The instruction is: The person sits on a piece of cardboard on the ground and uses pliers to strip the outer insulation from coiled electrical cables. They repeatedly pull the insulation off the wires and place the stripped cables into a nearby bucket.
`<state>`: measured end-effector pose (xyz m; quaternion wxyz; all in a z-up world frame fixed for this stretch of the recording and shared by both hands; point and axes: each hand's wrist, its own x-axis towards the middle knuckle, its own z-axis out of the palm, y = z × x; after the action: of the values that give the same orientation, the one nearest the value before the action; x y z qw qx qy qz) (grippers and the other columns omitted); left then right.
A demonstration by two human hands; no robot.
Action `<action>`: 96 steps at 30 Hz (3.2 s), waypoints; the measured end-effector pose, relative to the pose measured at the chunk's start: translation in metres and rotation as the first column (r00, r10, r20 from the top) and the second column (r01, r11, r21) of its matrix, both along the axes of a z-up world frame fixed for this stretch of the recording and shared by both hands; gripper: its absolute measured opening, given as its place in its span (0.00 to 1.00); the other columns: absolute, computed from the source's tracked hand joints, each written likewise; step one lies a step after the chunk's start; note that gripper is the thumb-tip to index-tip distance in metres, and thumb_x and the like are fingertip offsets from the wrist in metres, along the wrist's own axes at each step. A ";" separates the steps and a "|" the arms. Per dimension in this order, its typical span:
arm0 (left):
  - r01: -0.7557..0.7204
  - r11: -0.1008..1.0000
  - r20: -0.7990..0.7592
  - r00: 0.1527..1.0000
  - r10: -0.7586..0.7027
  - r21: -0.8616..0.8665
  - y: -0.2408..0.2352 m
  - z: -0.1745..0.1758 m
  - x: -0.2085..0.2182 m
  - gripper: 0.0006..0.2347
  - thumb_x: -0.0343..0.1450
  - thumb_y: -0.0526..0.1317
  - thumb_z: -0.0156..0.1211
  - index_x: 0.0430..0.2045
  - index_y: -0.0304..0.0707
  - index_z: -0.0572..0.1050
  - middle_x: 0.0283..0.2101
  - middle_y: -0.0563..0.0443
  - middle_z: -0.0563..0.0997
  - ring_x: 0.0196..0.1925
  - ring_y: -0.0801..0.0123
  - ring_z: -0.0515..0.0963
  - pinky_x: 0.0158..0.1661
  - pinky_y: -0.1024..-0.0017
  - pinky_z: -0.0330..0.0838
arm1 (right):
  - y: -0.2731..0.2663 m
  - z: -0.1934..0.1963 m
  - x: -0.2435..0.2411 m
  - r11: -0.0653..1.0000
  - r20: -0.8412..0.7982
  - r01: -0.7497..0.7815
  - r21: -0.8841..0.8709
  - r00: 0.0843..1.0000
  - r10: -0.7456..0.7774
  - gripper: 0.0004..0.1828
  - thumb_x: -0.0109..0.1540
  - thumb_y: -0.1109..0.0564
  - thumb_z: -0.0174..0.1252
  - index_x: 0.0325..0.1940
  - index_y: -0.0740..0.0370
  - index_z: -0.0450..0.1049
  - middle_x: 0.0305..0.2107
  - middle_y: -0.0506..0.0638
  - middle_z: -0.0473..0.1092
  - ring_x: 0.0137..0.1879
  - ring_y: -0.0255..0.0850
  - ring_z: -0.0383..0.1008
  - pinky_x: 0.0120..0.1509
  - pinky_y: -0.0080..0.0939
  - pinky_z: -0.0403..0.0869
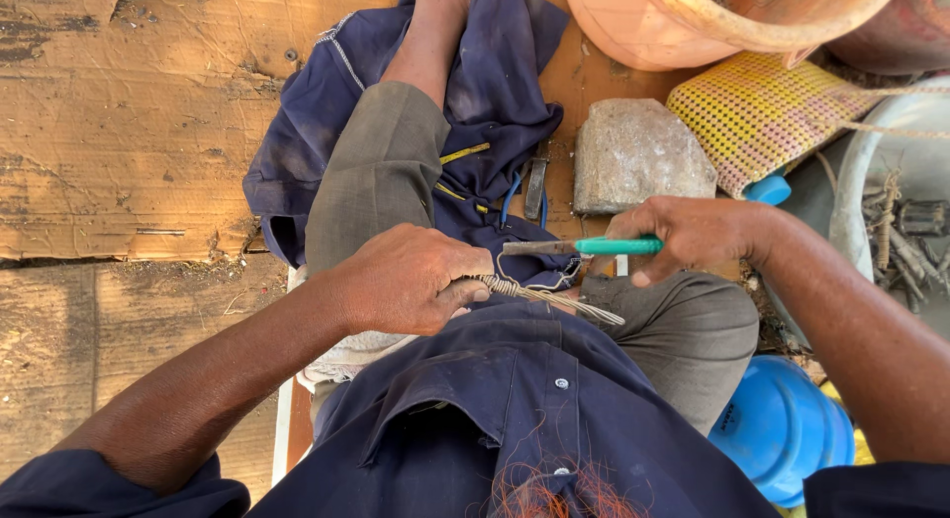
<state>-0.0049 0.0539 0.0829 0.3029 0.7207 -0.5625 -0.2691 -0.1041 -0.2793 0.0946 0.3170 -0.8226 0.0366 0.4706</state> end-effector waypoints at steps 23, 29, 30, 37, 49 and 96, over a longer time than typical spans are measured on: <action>0.004 0.999 -0.342 0.940 0.008 0.033 0.004 -0.012 -0.006 0.06 0.70 0.41 0.60 0.31 0.39 0.81 0.21 0.51 0.78 0.23 0.69 0.77 0.29 0.67 0.69 | -0.011 -0.078 -0.043 0.638 -0.336 0.397 0.660 0.915 -0.222 0.33 0.50 0.50 0.73 0.54 0.73 0.79 0.45 0.56 0.80 0.35 0.37 0.70 0.39 0.39 0.70; -0.174 0.981 -0.330 0.924 0.193 0.086 0.006 -0.041 0.008 0.07 0.73 0.42 0.59 0.33 0.39 0.78 0.23 0.56 0.78 0.25 0.73 0.76 0.30 0.67 0.70 | -0.029 -0.122 -0.057 0.862 0.073 0.447 0.239 0.877 -0.475 0.27 0.57 0.47 0.67 0.56 0.62 0.81 0.37 0.56 0.75 0.41 0.40 0.71 0.46 0.42 0.70; -0.205 0.979 -0.366 0.910 0.193 0.004 0.010 -0.049 0.011 0.07 0.75 0.41 0.59 0.33 0.37 0.78 0.24 0.56 0.76 0.26 0.74 0.74 0.30 0.68 0.69 | -0.029 -0.136 -0.061 0.884 0.148 0.452 0.119 0.872 -0.466 0.24 0.57 0.47 0.67 0.53 0.61 0.81 0.38 0.56 0.76 0.43 0.41 0.72 0.48 0.44 0.70; -0.581 0.814 -0.894 0.363 0.261 0.002 0.020 -0.100 0.010 0.09 0.77 0.38 0.53 0.48 0.34 0.73 0.27 0.57 0.71 0.19 0.86 0.60 0.18 0.83 0.53 | 0.019 -0.218 -0.079 0.877 0.423 0.400 -0.266 0.866 -0.267 0.22 0.57 0.44 0.69 0.41 0.65 0.76 0.40 0.61 0.73 0.50 0.57 0.74 0.54 0.56 0.71; -0.658 0.741 -0.965 0.078 0.249 0.138 0.007 -0.111 0.004 0.13 0.79 0.43 0.51 0.54 0.35 0.71 0.26 0.53 0.73 0.17 0.82 0.60 0.19 0.82 0.56 | 0.060 -0.240 -0.053 0.870 0.562 0.443 -0.214 0.785 -0.262 0.27 0.58 0.41 0.67 0.50 0.64 0.75 0.45 0.60 0.69 0.56 0.58 0.70 0.58 0.57 0.69; -0.541 0.840 -0.981 -0.137 -0.141 -0.045 0.015 -0.164 0.026 0.16 0.79 0.46 0.53 0.50 0.28 0.73 0.25 0.53 0.74 0.19 0.78 0.64 0.26 0.74 0.64 | 0.030 -0.199 0.152 0.903 0.330 0.030 -0.428 0.936 0.125 0.31 0.67 0.37 0.54 0.33 0.70 0.79 0.33 0.66 0.75 0.43 0.59 0.77 0.50 0.58 0.73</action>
<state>0.0215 0.0685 -0.0813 0.8111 0.2665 -0.0677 -0.5163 0.0480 -0.2494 -0.1047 0.1190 -0.9429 0.0613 0.3051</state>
